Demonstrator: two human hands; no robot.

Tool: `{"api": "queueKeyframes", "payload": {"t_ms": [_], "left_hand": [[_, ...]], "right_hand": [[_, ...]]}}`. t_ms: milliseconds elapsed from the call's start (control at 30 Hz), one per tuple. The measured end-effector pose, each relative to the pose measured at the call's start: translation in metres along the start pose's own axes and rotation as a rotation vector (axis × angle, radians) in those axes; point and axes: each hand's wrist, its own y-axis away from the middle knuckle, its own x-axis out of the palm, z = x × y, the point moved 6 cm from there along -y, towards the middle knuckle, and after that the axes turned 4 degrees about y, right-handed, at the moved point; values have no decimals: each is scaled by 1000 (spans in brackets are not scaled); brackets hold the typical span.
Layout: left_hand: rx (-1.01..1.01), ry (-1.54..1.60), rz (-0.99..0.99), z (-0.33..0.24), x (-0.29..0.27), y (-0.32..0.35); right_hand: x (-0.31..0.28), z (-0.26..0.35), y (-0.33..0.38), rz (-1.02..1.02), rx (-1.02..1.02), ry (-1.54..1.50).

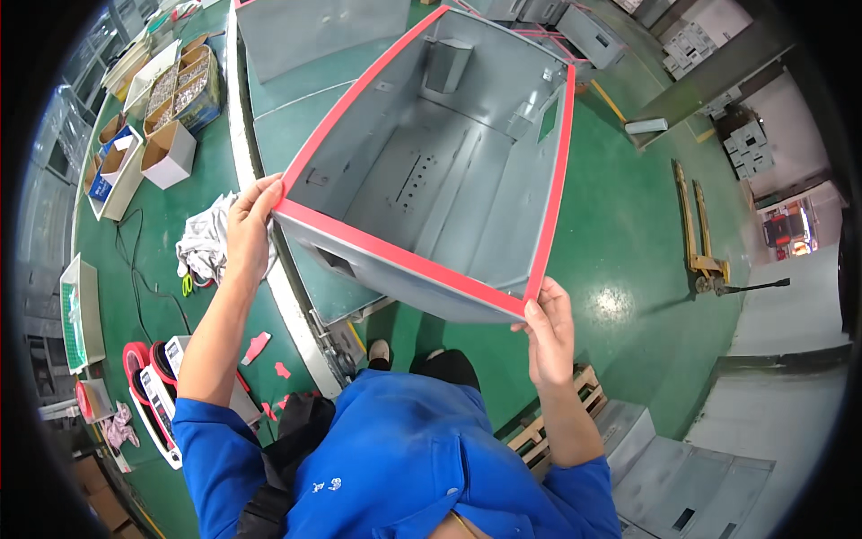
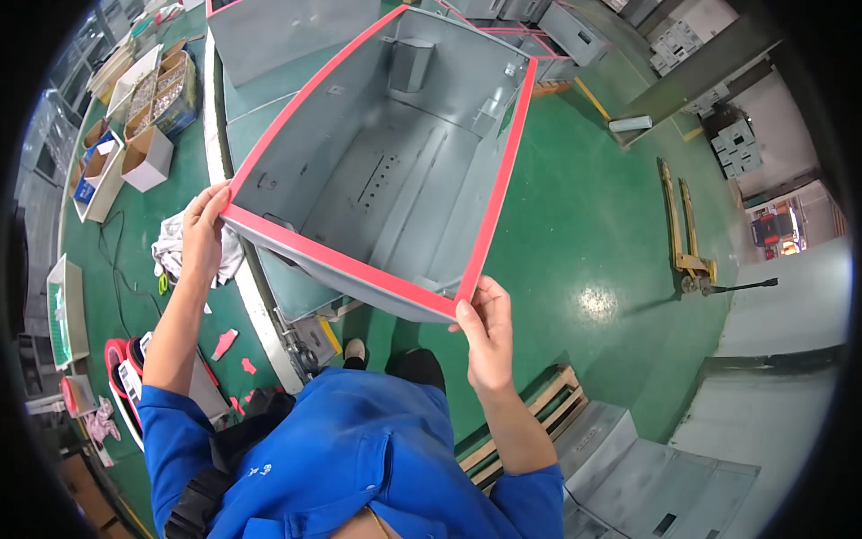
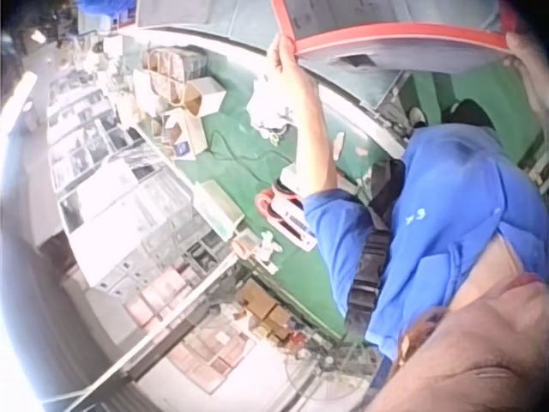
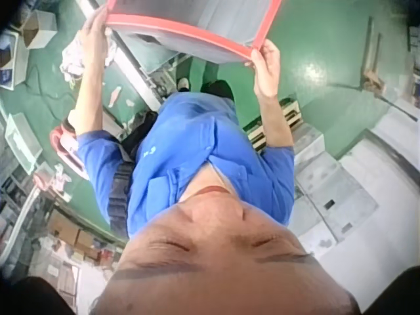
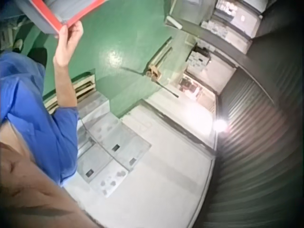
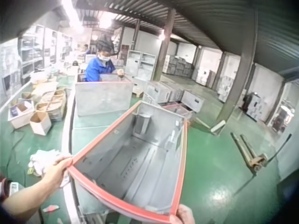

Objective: Applying red tape to the upper rim and edges of a gray metal enclosure.

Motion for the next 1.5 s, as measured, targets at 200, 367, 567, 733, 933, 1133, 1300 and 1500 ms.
{"api": "queueKeyframes", "payload": {"t_ms": [200, 367, 567, 733, 933, 1133, 1300, 1500], "left_hand": [[185, -166, -163, -5, 6, 14], [117, -177, -374, -4, 11, 28], [397, -267, -658, -3, 9, 69], [508, -856, -629, -15, 68, 129], [699, -1244, -410, -17, 157, 161], [827, -1417, -199, -2, 207, 171], [828, -1474, -170, 0, 209, 171], [852, -1492, -159, 5, 207, 172]], "right_hand": [[-27, 2, -21, 41, -275, 133], [4, 63, -73, 510, -694, 386], [88, 43, -106, 1253, 64, 204], [147, 9, -107, 1346, 434, 191], [175, 6, -78, 1485, 634, 55], [173, 12, -68, 1502, 659, 47], [173, 10, -66, 1561, 710, 48], [172, 19, -64, 1547, 624, 41]]}}
